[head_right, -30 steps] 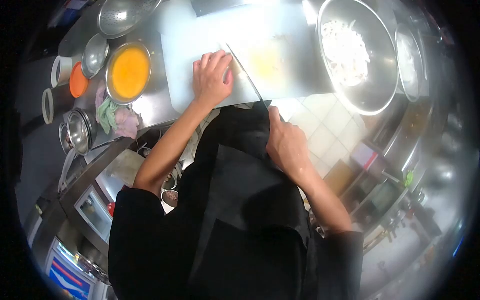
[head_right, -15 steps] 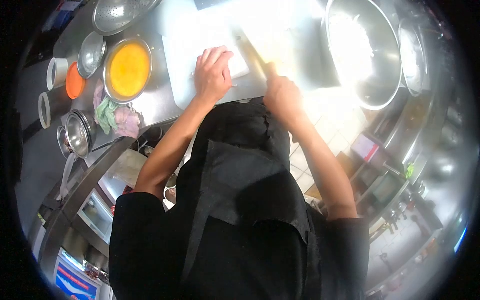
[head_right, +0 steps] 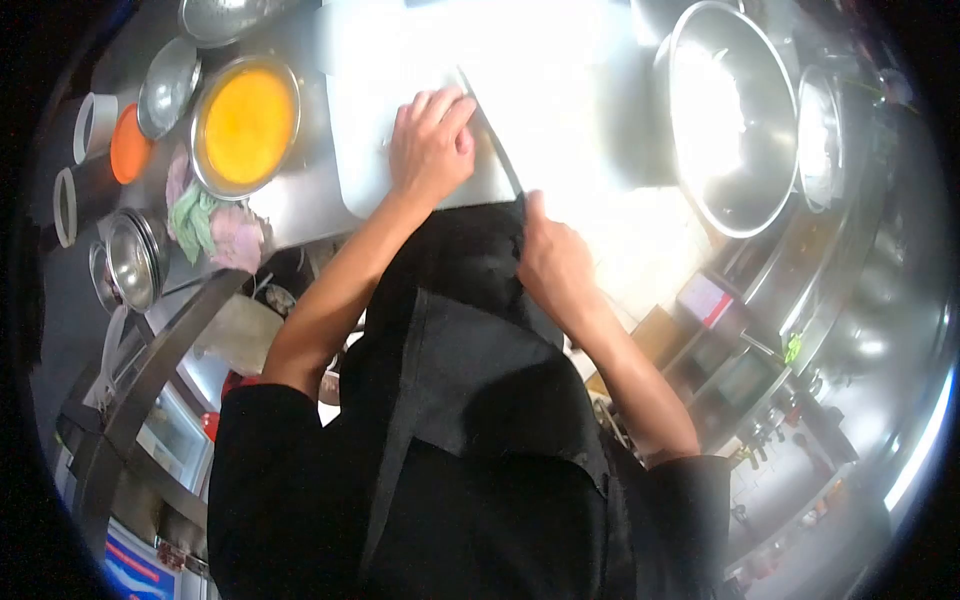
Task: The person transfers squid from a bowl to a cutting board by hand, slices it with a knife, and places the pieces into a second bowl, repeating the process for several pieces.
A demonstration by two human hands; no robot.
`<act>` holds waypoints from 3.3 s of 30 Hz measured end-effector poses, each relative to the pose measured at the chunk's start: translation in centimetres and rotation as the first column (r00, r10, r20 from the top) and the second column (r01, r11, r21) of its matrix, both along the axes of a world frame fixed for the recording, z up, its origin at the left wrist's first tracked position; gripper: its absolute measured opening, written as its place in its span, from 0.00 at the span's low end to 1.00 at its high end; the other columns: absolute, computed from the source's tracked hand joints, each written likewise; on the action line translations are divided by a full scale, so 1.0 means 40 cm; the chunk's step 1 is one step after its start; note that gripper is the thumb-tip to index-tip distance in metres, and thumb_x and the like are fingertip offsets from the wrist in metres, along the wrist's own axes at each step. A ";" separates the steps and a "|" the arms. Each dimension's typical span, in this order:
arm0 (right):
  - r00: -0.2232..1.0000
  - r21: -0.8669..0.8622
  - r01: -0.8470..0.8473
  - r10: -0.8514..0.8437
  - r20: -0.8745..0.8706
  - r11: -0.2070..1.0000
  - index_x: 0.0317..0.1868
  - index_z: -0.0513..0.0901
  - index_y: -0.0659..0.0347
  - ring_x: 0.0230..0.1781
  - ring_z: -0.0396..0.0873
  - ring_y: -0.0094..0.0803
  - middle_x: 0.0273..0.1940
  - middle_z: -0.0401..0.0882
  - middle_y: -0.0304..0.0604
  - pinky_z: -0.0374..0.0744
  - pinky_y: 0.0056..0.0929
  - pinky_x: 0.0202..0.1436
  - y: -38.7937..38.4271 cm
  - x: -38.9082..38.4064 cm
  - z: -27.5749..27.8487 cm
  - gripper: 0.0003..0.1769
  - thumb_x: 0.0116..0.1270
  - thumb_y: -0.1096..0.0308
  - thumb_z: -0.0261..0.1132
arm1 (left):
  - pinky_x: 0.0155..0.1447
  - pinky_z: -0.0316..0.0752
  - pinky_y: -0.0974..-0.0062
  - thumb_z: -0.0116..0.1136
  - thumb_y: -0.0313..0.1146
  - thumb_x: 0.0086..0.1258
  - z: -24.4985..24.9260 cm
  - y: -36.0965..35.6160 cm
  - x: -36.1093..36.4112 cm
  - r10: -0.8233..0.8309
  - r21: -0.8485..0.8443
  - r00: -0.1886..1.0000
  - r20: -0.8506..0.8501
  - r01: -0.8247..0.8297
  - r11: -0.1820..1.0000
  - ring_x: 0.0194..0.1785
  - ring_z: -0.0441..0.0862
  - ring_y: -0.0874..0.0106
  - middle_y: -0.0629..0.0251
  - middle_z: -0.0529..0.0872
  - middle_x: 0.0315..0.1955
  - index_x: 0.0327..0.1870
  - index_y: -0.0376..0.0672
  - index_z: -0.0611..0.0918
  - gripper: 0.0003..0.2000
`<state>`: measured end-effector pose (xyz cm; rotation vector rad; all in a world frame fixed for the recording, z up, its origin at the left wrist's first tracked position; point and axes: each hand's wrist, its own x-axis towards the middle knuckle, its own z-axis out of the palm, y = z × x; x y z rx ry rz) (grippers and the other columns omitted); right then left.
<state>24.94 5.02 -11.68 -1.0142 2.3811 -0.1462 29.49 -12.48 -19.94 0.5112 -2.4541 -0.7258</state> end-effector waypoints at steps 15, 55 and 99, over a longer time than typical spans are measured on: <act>0.987 -0.171 0.131 -0.144 -0.065 0.977 0.54 0.63 0.68 0.27 0.76 0.66 0.24 0.77 0.67 0.73 0.59 0.33 -0.045 -0.110 0.029 0.19 0.64 0.74 0.53 | 0.46 0.66 0.61 0.59 0.21 0.53 -0.009 -0.034 0.051 0.047 0.089 0.986 -0.157 -0.034 0.995 0.46 0.75 0.61 0.62 0.79 0.42 0.40 0.42 0.79 0.12; 0.996 -0.051 -0.076 0.078 0.037 0.996 0.49 0.62 0.64 0.30 0.78 0.62 0.25 0.78 0.63 0.73 0.57 0.33 -0.101 -0.009 -0.069 0.16 0.62 0.76 0.57 | 0.47 0.68 0.63 0.58 0.22 0.53 -0.024 -0.030 0.051 0.075 0.096 0.990 -0.121 -0.064 0.993 0.45 0.74 0.62 0.61 0.77 0.39 0.36 0.39 0.77 0.09; 0.973 0.206 -0.220 0.201 0.113 0.953 0.50 0.62 0.65 0.27 0.77 0.64 0.21 0.76 0.65 0.72 0.58 0.33 -0.039 0.007 0.132 0.16 0.64 0.75 0.55 | 0.47 0.69 0.64 0.58 0.20 0.50 -0.024 -0.034 0.120 0.173 0.183 0.971 -0.163 -0.142 0.973 0.46 0.74 0.60 0.60 0.77 0.41 0.38 0.39 0.78 0.12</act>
